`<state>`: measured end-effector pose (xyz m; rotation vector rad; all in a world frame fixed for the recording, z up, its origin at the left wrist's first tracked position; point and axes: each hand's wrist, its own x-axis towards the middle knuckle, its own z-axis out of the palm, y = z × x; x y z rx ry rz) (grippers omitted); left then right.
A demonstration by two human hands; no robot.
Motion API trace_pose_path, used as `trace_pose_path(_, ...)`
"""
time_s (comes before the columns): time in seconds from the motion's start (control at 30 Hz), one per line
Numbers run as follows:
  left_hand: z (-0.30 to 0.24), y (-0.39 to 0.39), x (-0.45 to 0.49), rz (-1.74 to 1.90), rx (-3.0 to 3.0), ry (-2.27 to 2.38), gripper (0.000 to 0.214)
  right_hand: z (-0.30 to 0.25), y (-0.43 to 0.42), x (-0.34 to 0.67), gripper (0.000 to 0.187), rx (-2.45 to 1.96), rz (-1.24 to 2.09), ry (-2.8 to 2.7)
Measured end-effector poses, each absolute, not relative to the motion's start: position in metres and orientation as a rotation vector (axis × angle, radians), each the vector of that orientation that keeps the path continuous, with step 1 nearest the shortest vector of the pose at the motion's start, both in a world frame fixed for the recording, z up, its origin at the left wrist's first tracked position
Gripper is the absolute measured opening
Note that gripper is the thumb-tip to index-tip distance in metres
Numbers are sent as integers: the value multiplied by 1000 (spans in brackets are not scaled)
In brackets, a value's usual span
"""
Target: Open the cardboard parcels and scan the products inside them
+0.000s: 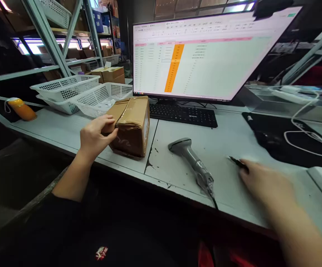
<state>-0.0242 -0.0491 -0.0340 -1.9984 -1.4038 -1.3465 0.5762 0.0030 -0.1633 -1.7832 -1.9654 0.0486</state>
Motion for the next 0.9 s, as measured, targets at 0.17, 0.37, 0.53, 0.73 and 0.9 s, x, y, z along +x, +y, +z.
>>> trace_pose_path(0.17,-32,-65,-13,-1118,-2117,-1439,44,-99,-36,489,78,-1917,-73,-1627)
trace_pose_path(0.37,-31,-66,-17,-1189,-2004,-1441,27,-54,-97,369,47,-1398,355,-1587)
trace_pose_path(0.53,-15,-75,-14,-1066,-2126,-1466,19,-62,-116,289,30,-981,138,-1885)
trace_pose_path(0.73,14,-72,-7,-741,-2250,-1407,44,-82,-92,245,28,-892,14,-1854)
trace_pose_path(0.9,37,-58,-2,-520,-2603,-1249,43,-88,-77,231,30,-927,32,-1844)
